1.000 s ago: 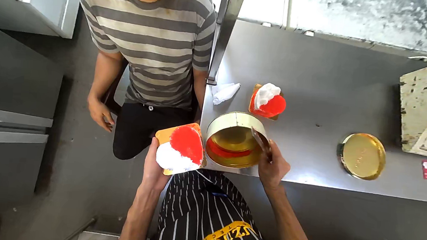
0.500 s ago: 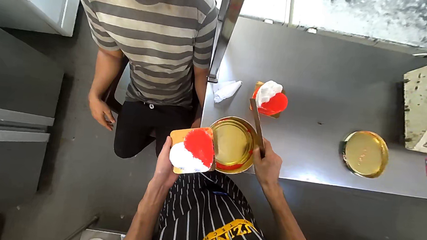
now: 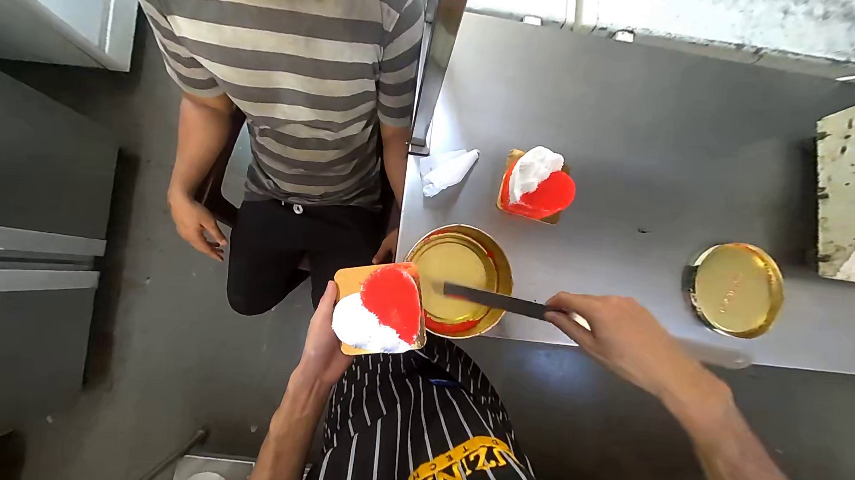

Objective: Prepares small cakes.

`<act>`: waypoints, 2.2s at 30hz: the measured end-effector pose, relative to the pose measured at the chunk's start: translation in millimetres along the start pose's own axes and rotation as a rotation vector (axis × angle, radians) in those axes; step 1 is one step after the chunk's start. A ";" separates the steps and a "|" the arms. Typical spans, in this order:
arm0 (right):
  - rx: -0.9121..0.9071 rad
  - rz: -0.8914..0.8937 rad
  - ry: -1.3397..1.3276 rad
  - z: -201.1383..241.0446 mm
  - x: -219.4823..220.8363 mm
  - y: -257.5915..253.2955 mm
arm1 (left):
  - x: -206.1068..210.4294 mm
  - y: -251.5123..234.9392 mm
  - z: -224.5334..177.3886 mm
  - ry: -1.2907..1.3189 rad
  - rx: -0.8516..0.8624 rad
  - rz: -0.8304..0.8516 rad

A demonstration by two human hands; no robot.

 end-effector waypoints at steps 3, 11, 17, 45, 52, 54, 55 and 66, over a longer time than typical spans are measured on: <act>-0.043 0.167 0.204 12.5 -19.1 -24.8 | -0.2 0.5 5.4 0.012 -0.014 -0.012; 0.070 0.534 0.247 20.4 7.2 -68.1 | -1.7 2.1 17.0 0.072 -0.008 -0.018; 0.143 0.390 -0.046 12.9 53.3 -48.9 | 2.8 4.7 23.2 0.080 -0.017 -0.013; 0.434 -0.312 -1.010 23.9 113.1 34.6 | 31.9 -4.4 -7.4 0.173 0.221 -0.125; 0.450 -0.482 -1.145 62.3 122.8 43.8 | 50.5 -6.5 3.0 0.290 0.162 -0.084; 0.455 -0.505 -1.132 66.3 123.7 44.8 | 55.6 -7.1 4.1 0.294 0.176 -0.056; 0.458 -0.516 -1.117 67.3 124.4 45.6 | 58.0 -7.1 4.5 0.295 0.184 -0.046; 0.470 -0.532 -0.981 73.7 133.1 50.6 | 62.7 -7.7 10.4 0.269 0.192 -0.107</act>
Point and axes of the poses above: each hand's wrist, its own y-axis away from the middle knuckle, its own x-axis out of the palm, z = x × y, the point moved 6 cm from there along -y, towards the middle knuckle, and after that the axes turned 10 degrees about -x, right-handed, at the moved point
